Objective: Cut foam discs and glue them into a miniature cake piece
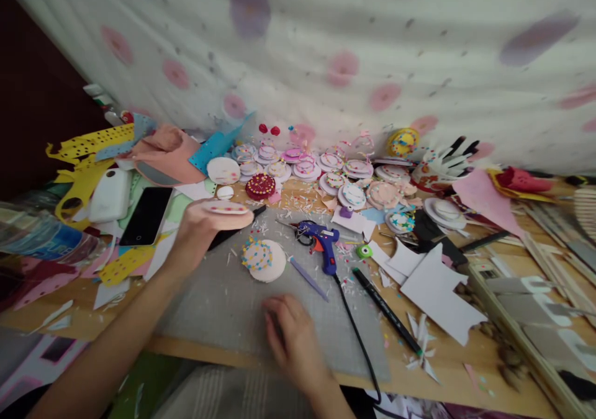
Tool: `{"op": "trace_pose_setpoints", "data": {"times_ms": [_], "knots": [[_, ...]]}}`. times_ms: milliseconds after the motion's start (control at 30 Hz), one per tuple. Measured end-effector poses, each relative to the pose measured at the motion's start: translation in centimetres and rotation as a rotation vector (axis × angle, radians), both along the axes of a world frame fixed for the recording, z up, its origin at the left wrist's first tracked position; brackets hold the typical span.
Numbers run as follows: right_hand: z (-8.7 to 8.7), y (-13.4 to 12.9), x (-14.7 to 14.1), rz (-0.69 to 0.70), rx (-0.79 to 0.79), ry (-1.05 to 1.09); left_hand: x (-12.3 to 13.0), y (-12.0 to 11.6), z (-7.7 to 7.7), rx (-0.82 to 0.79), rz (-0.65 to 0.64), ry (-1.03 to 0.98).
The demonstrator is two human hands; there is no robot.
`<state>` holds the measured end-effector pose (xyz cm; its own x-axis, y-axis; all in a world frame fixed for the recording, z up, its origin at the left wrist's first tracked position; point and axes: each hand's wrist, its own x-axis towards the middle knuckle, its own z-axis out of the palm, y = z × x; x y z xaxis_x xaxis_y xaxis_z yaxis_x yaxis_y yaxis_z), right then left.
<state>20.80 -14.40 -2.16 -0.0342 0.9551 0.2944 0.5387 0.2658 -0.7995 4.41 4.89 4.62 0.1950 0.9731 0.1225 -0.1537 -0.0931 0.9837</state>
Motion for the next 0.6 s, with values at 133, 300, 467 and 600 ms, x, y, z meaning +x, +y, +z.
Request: {"op": "trace_pose_setpoints", "data": {"times_ms": [133, 300, 467, 600], "knots": [[-0.9, 0.3, -0.2, 0.034, -0.017, -0.069, 4.9, 5.3, -1.8, 0.13, -0.135, 0.158], [-0.7, 0.4, -0.3, 0.013, -0.064, -0.032, 8.9, 7.6, -5.2, 0.232, -0.168, 0.33], [-0.8, 0.9, -0.4, 0.008, -0.055, -0.028, 10.1, 8.2, -6.7, 0.385, -0.165, 0.508], [-1.1, 1.1, -0.4, 0.011, -0.07, -0.012, 9.1, 8.2, -5.6, 0.459, -0.277, 0.608]]}}
